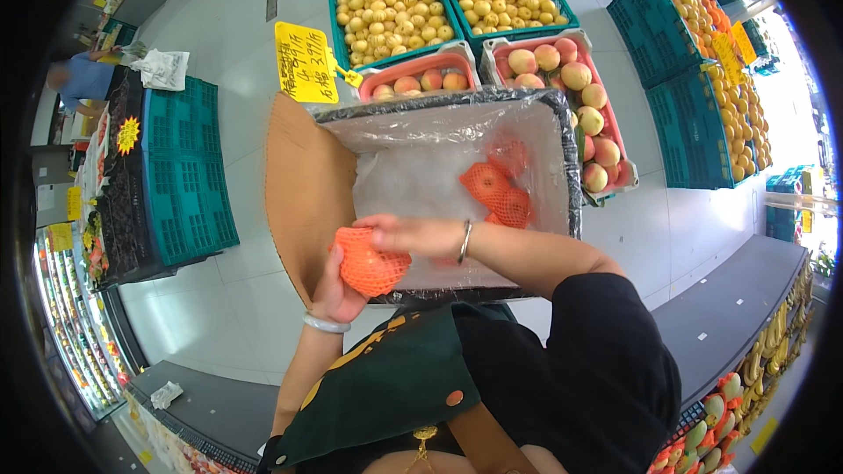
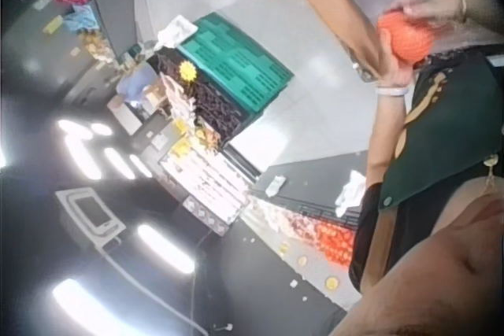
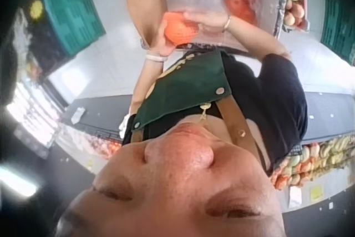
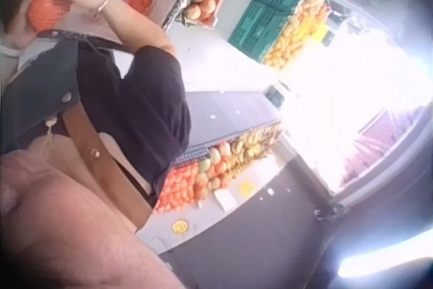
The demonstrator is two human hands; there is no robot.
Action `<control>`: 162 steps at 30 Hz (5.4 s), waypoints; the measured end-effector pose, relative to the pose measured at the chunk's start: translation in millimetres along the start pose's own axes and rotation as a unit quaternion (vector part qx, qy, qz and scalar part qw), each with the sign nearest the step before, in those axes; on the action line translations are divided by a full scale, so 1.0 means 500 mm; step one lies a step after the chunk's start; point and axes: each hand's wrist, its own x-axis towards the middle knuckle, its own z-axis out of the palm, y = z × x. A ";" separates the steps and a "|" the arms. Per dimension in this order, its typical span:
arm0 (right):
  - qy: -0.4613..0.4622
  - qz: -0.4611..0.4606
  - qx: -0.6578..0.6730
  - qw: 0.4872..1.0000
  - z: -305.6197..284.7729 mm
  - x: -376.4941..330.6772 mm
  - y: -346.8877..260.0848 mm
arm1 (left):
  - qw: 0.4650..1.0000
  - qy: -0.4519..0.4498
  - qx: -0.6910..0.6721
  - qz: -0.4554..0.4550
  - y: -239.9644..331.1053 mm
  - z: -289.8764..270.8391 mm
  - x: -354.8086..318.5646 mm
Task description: The person picks apples from a display, removes the protective foam netting, and places the apples into a cardboard box. The person repeats this process for several apples and then carries the box through the store.
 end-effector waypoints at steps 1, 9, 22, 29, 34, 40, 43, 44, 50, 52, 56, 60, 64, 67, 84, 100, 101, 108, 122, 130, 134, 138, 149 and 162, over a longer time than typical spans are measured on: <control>-0.020 0.042 0.065 0.997 -0.020 0.013 0.019 | 1.000 -0.014 -0.018 0.009 0.003 -0.003 -0.007; 0.024 0.242 -0.540 0.806 -0.029 0.069 0.301 | 0.987 -0.106 -0.113 0.049 0.058 -0.088 -0.114; 0.006 0.284 -0.483 0.828 -0.100 0.042 0.297 | 0.904 -0.263 0.251 -0.225 0.079 -0.093 -0.177; 0.298 -0.025 -0.550 0.780 0.004 -0.138 -0.030 | 0.838 -0.381 0.387 -0.043 0.086 0.021 -0.090; 0.333 -0.302 -0.588 0.672 0.241 -0.305 -0.170 | 0.893 -0.379 0.235 -0.057 0.086 0.014 -0.086; 0.351 -0.362 -0.599 0.622 0.436 -0.273 -0.099 | 0.887 -0.379 0.262 0.024 0.085 0.025 -0.147; 0.402 -0.357 -0.335 0.774 0.491 -0.289 -0.068 | 0.876 -0.417 0.241 0.012 0.082 -0.019 -0.174; 0.441 -0.312 -0.391 0.745 0.502 -0.297 -0.052 | 0.865 -0.437 0.245 -0.001 0.077 -0.029 -0.183; 0.526 -0.179 -0.319 0.768 0.640 -0.326 0.012 | 0.858 -0.434 0.276 -0.013 0.011 -0.074 -0.219; 0.591 -0.197 -0.331 0.709 0.672 -0.328 0.037 | 0.823 -0.483 0.299 0.004 -0.004 -0.061 -0.240; 0.643 -0.246 -0.204 0.696 0.708 -0.355 0.098 | 0.710 -0.555 0.425 0.085 -0.036 -0.032 -0.275; 0.706 -0.223 -0.224 0.634 0.770 -0.384 0.130 | 0.660 -0.584 0.465 0.089 -0.088 -0.008 -0.299; 0.796 -0.153 -0.313 0.495 0.825 -0.423 0.170 | 0.616 -0.642 0.455 0.008 -0.137 0.016 -0.326; 0.796 -0.047 -0.464 0.385 0.862 -0.475 0.214 | 0.589 -0.694 0.410 -0.067 -0.202 0.016 -0.342; 0.938 -0.077 -0.075 0.331 1.166 -0.677 0.492 | 0.571 -0.651 0.209 -0.455 -0.592 0.023 -0.630; 0.922 -0.280 0.120 0.240 1.300 -0.763 0.609 | 0.529 -0.677 0.310 -0.406 -0.780 0.029 -0.843; 0.958 -0.201 0.053 0.195 1.292 -0.761 0.620 | 0.513 -0.673 0.312 -0.432 -0.793 0.030 -0.838; 0.808 -0.481 0.282 0.190 1.344 -0.765 0.589 | 0.428 -0.749 0.340 -0.373 -0.840 0.070 -0.842; 0.987 -0.123 0.090 0.048 1.710 -0.946 0.689 | -0.083 -0.769 0.422 -0.474 -0.899 0.112 -0.858; 0.980 0.183 -0.060 0.049 1.762 -1.299 0.870 | 0.096 -0.737 0.462 -0.484 -0.933 0.069 -0.892; 0.963 0.258 -0.077 0.013 1.760 -1.455 0.919 | 0.166 -0.723 0.490 -0.458 -0.906 0.065 -0.901; 0.978 0.196 -0.065 0.040 1.778 -1.554 0.973 | 0.258 -0.665 0.532 -0.457 -0.870 0.051 -0.901; 0.941 0.329 0.052 0.062 1.766 -1.601 0.977 | 0.340 -0.612 0.545 -0.461 -0.868 0.036 -0.883; 0.957 0.176 -0.048 0.225 1.554 -1.401 0.911 | 0.358 -0.608 0.541 -0.457 -0.855 0.043 -0.885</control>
